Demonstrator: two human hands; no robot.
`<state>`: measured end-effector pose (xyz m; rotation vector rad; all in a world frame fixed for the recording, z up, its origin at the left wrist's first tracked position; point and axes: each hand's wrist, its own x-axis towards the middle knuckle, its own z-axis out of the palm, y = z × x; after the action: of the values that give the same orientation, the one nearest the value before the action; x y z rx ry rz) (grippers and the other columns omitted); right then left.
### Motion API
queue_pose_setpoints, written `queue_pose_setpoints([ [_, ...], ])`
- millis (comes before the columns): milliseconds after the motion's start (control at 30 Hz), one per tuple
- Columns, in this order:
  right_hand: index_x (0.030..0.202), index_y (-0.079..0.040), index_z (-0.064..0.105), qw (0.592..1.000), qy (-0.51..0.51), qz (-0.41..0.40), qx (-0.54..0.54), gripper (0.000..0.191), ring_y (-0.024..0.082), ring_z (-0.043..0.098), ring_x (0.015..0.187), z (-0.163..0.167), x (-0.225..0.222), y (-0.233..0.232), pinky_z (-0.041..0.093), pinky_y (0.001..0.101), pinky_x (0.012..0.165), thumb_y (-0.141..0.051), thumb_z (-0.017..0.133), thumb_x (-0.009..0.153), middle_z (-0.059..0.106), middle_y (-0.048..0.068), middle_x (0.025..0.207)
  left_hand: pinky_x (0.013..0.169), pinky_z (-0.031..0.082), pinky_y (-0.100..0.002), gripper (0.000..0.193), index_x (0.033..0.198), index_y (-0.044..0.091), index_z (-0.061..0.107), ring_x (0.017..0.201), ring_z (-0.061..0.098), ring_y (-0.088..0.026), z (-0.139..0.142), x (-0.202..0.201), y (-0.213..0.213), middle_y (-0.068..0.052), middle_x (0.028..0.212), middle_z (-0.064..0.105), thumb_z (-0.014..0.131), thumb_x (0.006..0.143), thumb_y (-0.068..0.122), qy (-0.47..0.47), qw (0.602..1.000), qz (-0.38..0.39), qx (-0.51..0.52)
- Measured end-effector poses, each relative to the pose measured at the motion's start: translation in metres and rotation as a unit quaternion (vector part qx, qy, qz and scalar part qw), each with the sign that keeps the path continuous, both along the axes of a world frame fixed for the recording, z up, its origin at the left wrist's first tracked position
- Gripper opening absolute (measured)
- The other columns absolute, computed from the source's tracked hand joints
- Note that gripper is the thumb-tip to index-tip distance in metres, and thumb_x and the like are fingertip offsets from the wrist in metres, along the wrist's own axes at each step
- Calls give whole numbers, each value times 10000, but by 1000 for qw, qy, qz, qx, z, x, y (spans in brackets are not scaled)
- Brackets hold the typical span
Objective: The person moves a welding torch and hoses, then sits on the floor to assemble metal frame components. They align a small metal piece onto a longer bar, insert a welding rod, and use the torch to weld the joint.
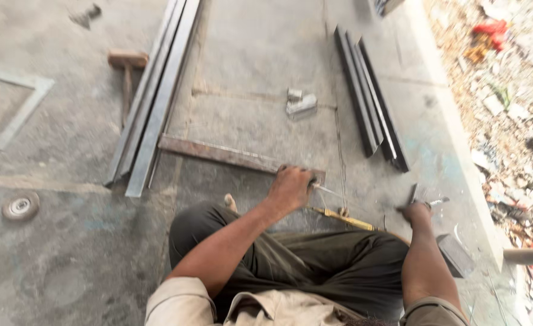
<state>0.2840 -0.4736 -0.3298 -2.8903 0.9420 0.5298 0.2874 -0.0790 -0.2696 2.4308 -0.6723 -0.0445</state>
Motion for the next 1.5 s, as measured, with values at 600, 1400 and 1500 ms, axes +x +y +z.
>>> queue_pose_setpoints([
  [600,1098,76,718,910,-249,-229,241,466,270,611,733,6,-12,1,481,388,624,-367,789,973,686,206,937,1002,484,-504,209,1005,90,762,925,724,-353,-22,0,-11,-167,891,756,740,905,272,-21,999,32,-24],
  [1400,1194,-74,715,938,96,327,64,533,323,698,1132,-26,4,139,556,424,970,-461,828,847,738,160,1202,506,579,-368,326,1234,95,528,636,707,-217,-2,26,22,-68,791,656,655,982,257,33,921,218,-323],
  [1500,1225,-84,691,930,208,302,38,576,308,696,1183,-47,4,132,571,404,990,-388,898,781,734,151,1237,471,557,-374,402,1207,75,485,611,696,-237,1,39,37,-62,756,640,678,978,343,68,904,267,-327],
])
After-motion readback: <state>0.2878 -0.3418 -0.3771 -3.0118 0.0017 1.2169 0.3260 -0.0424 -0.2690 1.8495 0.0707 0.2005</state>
